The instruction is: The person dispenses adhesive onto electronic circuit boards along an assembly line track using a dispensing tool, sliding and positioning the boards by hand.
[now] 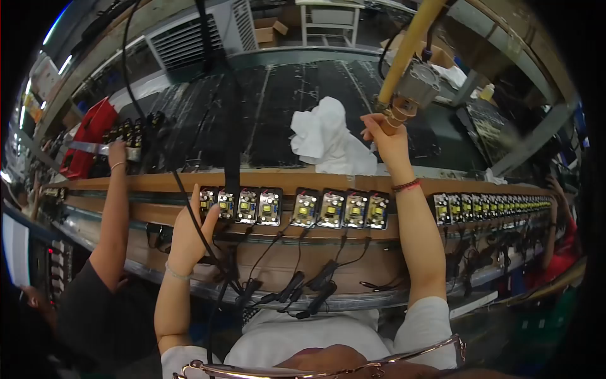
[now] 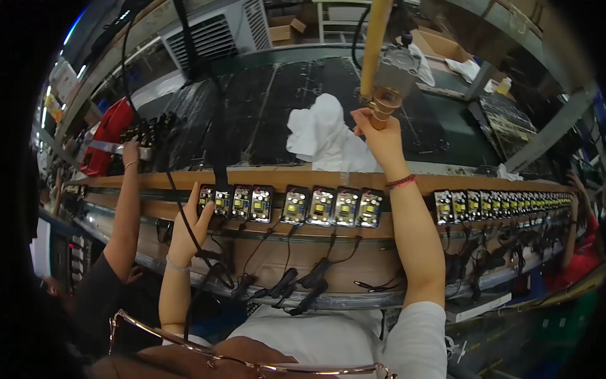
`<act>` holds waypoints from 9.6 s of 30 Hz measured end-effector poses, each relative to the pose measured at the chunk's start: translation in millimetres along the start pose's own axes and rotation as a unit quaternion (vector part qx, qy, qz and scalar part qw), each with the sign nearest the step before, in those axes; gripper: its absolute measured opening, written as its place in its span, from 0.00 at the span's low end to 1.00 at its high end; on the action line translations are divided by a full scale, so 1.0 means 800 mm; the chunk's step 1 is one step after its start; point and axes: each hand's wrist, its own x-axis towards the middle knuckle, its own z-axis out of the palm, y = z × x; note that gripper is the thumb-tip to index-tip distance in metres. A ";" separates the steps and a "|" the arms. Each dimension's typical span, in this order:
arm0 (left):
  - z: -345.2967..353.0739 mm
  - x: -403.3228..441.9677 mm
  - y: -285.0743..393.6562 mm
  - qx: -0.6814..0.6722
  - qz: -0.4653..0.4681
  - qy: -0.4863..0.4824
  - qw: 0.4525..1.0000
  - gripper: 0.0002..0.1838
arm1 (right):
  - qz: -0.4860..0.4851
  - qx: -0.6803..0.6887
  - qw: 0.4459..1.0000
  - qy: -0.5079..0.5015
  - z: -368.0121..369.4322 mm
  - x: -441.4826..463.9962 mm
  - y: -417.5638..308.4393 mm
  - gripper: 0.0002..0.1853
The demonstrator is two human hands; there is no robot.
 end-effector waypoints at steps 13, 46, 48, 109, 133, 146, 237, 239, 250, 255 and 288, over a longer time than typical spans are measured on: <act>0.037 0.011 0.009 0.042 0.197 -0.041 0.979 0.29 | -0.051 0.076 0.985 -0.147 -0.053 -0.040 -0.125 0.57; 0.081 0.032 -0.047 -0.123 0.181 0.002 0.976 0.17 | -0.063 0.074 0.991 0.088 -0.052 -0.080 -0.105 0.30; 0.082 0.033 -0.048 -0.131 0.175 0.000 0.976 0.17 | -0.055 0.048 0.994 0.086 -0.051 -0.079 -0.107 0.33; 0.079 0.039 -0.050 -0.112 0.207 -0.004 0.972 0.15 | -0.028 -0.034 0.988 0.149 -0.063 -0.083 -0.110 0.39; 0.067 0.066 0.184 0.009 0.549 -0.189 0.814 0.38 | -0.041 0.039 0.993 0.100 -0.051 -0.111 -0.135 0.34; 0.199 0.084 0.258 0.023 0.617 -0.154 0.771 0.33 | -0.074 0.039 0.992 0.096 -0.046 -0.130 -0.111 0.34; 0.189 0.056 0.212 -0.014 0.553 -0.070 0.830 0.31 | -0.081 0.062 0.994 0.032 -0.011 -0.075 -0.110 0.35; 0.189 0.056 0.213 -0.010 0.555 -0.073 0.828 0.32 | -0.079 0.062 0.994 0.032 -0.011 -0.077 -0.112 0.35; 0.189 0.057 0.214 -0.001 0.562 -0.062 0.825 0.33 | -0.091 0.088 0.992 0.026 -0.002 -0.084 -0.114 0.33; 0.191 0.057 0.212 0.000 0.562 -0.065 0.825 0.32 | -0.086 0.069 0.994 0.009 -0.015 -0.080 -0.112 0.33; 0.190 0.059 0.208 0.000 0.574 -0.062 0.816 0.31 | -0.066 0.075 0.995 -0.010 -0.029 -0.088 -0.104 0.35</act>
